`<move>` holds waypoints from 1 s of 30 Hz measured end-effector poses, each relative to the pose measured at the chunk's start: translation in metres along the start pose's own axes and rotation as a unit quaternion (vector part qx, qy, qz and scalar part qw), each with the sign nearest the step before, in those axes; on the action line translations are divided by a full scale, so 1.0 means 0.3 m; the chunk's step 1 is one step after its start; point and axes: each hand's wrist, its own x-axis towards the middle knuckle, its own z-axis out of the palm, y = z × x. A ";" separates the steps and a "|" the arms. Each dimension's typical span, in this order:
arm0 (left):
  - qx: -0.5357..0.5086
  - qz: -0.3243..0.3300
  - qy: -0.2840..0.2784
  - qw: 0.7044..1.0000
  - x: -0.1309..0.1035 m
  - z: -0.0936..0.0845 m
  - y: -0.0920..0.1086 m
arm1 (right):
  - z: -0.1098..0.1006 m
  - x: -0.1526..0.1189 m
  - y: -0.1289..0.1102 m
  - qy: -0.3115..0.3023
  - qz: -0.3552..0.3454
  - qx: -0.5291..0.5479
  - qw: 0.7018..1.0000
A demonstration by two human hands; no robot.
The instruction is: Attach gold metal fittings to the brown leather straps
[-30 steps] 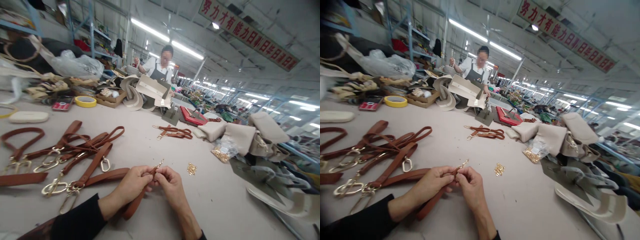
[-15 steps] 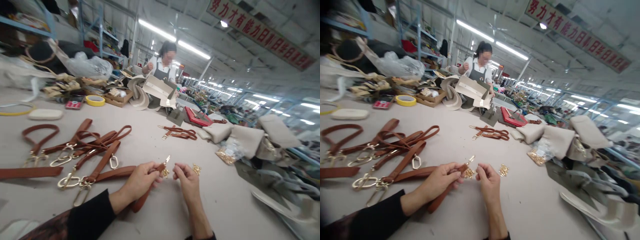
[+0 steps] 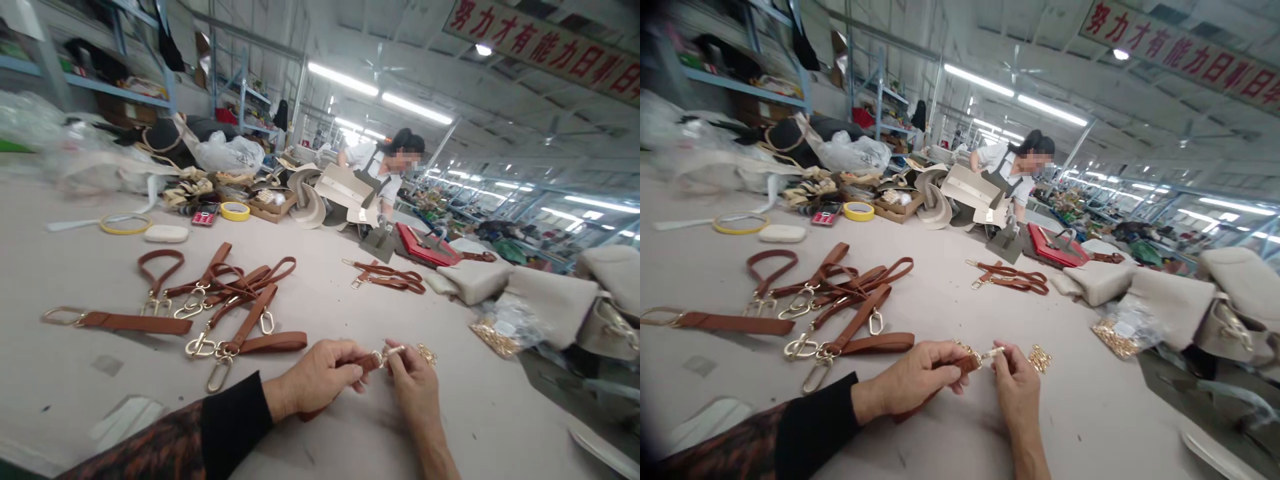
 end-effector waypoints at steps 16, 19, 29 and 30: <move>-0.124 0.036 0.339 0.932 -0.159 -0.371 0.111 | 0.056 -0.064 -0.038 -0.001 -0.190 -0.068 0.979; -0.091 -0.036 0.316 0.944 -0.218 -0.362 0.102 | 0.076 -0.074 -0.043 -0.015 -0.215 -0.072 0.974; 0.135 -0.092 0.264 0.950 -0.397 -0.326 0.047 | 0.084 -0.073 -0.024 -0.030 -0.220 -0.082 0.972; 0.128 -0.088 0.263 0.952 -0.411 -0.326 0.043 | 0.089 -0.079 -0.035 -0.046 -0.217 -0.083 0.972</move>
